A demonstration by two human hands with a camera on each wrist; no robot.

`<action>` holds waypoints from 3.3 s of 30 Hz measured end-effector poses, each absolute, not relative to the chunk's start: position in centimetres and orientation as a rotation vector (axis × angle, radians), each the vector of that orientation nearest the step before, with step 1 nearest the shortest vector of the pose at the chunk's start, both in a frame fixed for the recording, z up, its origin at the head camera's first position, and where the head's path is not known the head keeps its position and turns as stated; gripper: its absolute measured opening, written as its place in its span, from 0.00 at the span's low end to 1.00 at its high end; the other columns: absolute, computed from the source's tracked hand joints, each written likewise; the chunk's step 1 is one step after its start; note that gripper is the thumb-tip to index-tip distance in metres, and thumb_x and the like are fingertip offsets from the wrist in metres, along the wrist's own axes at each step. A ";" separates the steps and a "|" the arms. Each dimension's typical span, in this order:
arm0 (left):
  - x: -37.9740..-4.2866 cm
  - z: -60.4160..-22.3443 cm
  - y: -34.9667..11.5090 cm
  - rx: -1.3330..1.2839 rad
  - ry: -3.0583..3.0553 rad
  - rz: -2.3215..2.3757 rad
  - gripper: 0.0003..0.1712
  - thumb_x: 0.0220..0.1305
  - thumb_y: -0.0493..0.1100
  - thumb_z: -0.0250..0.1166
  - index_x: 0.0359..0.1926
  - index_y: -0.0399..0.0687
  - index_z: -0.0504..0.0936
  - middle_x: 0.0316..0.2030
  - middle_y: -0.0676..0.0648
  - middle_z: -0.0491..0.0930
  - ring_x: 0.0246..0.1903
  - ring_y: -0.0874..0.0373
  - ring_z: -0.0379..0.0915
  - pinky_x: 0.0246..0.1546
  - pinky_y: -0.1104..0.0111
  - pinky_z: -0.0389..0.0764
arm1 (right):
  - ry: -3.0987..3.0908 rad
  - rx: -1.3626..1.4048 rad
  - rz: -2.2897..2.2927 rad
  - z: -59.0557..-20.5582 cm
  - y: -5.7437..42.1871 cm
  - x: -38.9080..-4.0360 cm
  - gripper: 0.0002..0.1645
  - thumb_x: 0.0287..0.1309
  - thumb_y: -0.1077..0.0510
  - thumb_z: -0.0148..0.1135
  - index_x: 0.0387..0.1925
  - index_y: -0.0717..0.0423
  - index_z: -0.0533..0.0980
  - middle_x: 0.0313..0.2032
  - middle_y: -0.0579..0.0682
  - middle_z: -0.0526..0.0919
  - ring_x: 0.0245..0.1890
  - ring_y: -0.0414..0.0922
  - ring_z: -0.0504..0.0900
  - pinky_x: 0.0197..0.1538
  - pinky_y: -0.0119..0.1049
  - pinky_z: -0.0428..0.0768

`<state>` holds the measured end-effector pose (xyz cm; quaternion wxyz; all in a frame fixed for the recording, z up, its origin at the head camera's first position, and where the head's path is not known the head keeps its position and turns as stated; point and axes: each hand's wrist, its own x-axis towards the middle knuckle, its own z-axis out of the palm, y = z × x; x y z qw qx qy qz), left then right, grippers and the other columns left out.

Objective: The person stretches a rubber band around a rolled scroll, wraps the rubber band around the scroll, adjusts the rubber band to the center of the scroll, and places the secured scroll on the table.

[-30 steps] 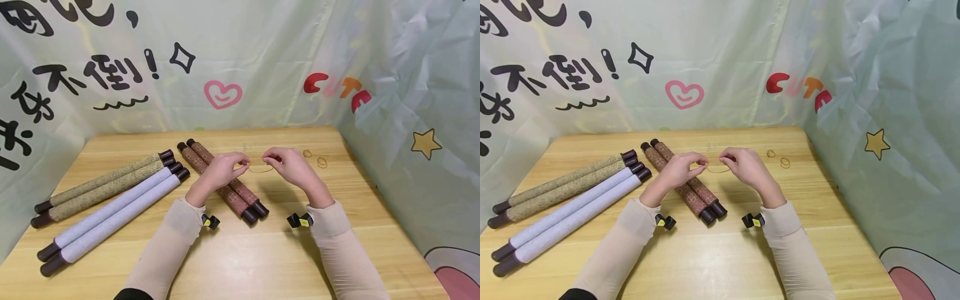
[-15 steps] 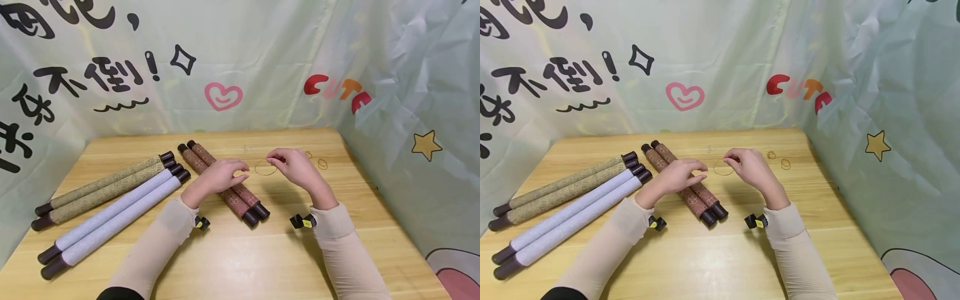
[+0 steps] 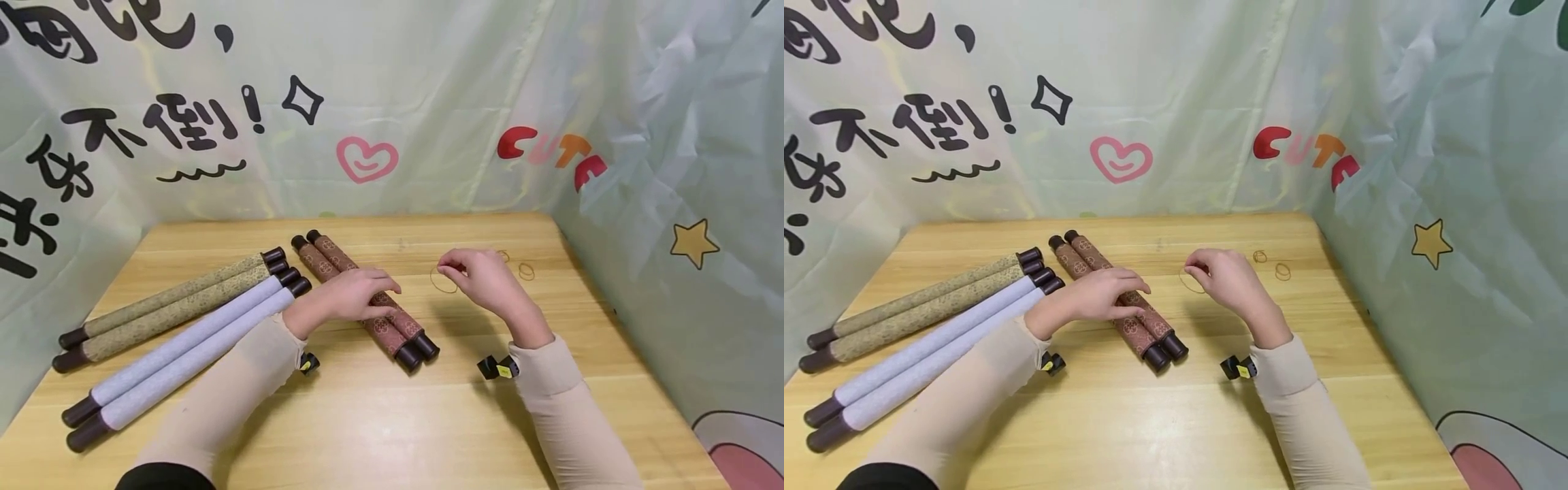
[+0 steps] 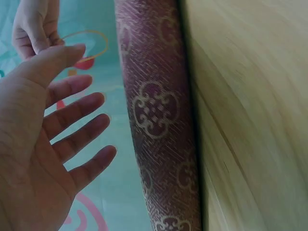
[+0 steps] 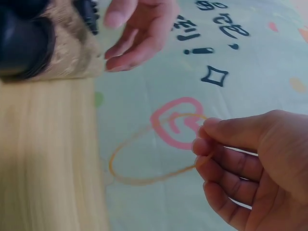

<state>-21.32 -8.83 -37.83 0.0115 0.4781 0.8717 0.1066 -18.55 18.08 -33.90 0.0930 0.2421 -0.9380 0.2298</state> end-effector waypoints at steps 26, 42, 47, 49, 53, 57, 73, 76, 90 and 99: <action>-23.0 -40.1 -8.8 1.505 2.454 -0.095 0.66 0.36 0.79 0.69 0.75 0.61 0.58 0.69 0.49 0.63 0.70 0.48 0.54 0.70 0.45 0.46 | -2.729 0.841 0.524 -35.9 20.1 -17.4 0.05 0.62 0.57 0.66 0.36 0.54 0.84 0.31 0.45 0.85 0.28 0.40 0.81 0.35 0.42 0.80; -23.9 -41.2 -7.5 1.596 2.468 -0.168 0.61 0.37 0.87 0.58 0.71 0.64 0.63 0.58 0.52 0.69 0.59 0.53 0.65 0.64 0.50 0.62 | -2.774 0.790 0.606 -36.4 20.0 -17.3 0.06 0.63 0.57 0.65 0.38 0.54 0.84 0.33 0.45 0.86 0.33 0.42 0.83 0.39 0.43 0.81; -24.3 -41.2 -6.8 1.599 2.469 -0.155 0.59 0.40 0.85 0.60 0.69 0.62 0.65 0.56 0.51 0.69 0.55 0.53 0.67 0.60 0.53 0.68 | -2.780 0.783 0.620 -36.1 20.1 -17.1 0.06 0.63 0.56 0.64 0.38 0.54 0.84 0.33 0.45 0.86 0.33 0.42 0.83 0.39 0.43 0.81; -24.5 -41.1 -6.7 1.597 2.470 -0.153 0.56 0.42 0.82 0.62 0.70 0.62 0.65 0.57 0.50 0.69 0.55 0.53 0.67 0.60 0.52 0.68 | -2.785 0.768 0.630 -35.9 20.3 -17.0 0.07 0.64 0.55 0.64 0.38 0.53 0.84 0.34 0.45 0.86 0.32 0.42 0.82 0.38 0.42 0.80; -24.5 -40.9 -6.5 1.616 2.470 -0.146 0.52 0.45 0.76 0.65 0.69 0.61 0.65 0.55 0.49 0.70 0.51 0.55 0.70 0.59 0.55 0.70 | -2.786 0.734 0.660 -35.5 20.7 -16.9 0.08 0.65 0.54 0.63 0.39 0.52 0.84 0.36 0.46 0.86 0.31 0.41 0.81 0.35 0.41 0.79; -24.4 -40.7 -6.3 1.634 2.475 -0.153 0.52 0.46 0.75 0.66 0.70 0.60 0.65 0.56 0.49 0.70 0.49 0.57 0.71 0.58 0.59 0.70 | -2.774 0.711 0.665 -35.2 21.2 -16.9 0.08 0.66 0.54 0.62 0.40 0.51 0.84 0.37 0.45 0.86 0.30 0.40 0.80 0.35 0.41 0.79; -23.5 -37.6 -5.3 1.629 2.649 -0.172 0.49 0.46 0.73 0.69 0.66 0.57 0.70 0.52 0.49 0.77 0.51 0.50 0.75 0.53 0.53 0.73 | -2.702 0.711 0.645 -34.4 21.9 -16.7 0.07 0.65 0.55 0.63 0.39 0.52 0.84 0.37 0.47 0.86 0.34 0.44 0.82 0.37 0.43 0.78; -23.2 -37.0 -5.6 1.547 2.723 -0.140 0.49 0.46 0.73 0.69 0.66 0.57 0.71 0.50 0.48 0.78 0.48 0.48 0.76 0.51 0.52 0.74 | -2.699 0.707 0.643 -34.3 21.9 -16.7 0.06 0.65 0.55 0.63 0.38 0.51 0.84 0.37 0.46 0.86 0.33 0.43 0.81 0.35 0.42 0.78; -21.3 -36.4 -7.4 1.144 2.920 -0.092 0.52 0.45 0.76 0.68 0.67 0.57 0.70 0.53 0.44 0.78 0.50 0.43 0.76 0.54 0.45 0.72 | -2.703 0.700 0.621 -34.0 21.5 -16.4 0.06 0.64 0.56 0.64 0.40 0.51 0.84 0.38 0.46 0.86 0.33 0.43 0.81 0.35 0.42 0.78; -20.7 -36.4 -8.6 0.982 3.002 0.003 0.48 0.46 0.72 0.70 0.65 0.56 0.71 0.50 0.44 0.80 0.48 0.42 0.77 0.53 0.43 0.73 | -2.635 0.727 0.672 -33.3 21.3 -15.6 0.07 0.64 0.56 0.64 0.40 0.52 0.84 0.38 0.47 0.85 0.35 0.44 0.81 0.37 0.42 0.79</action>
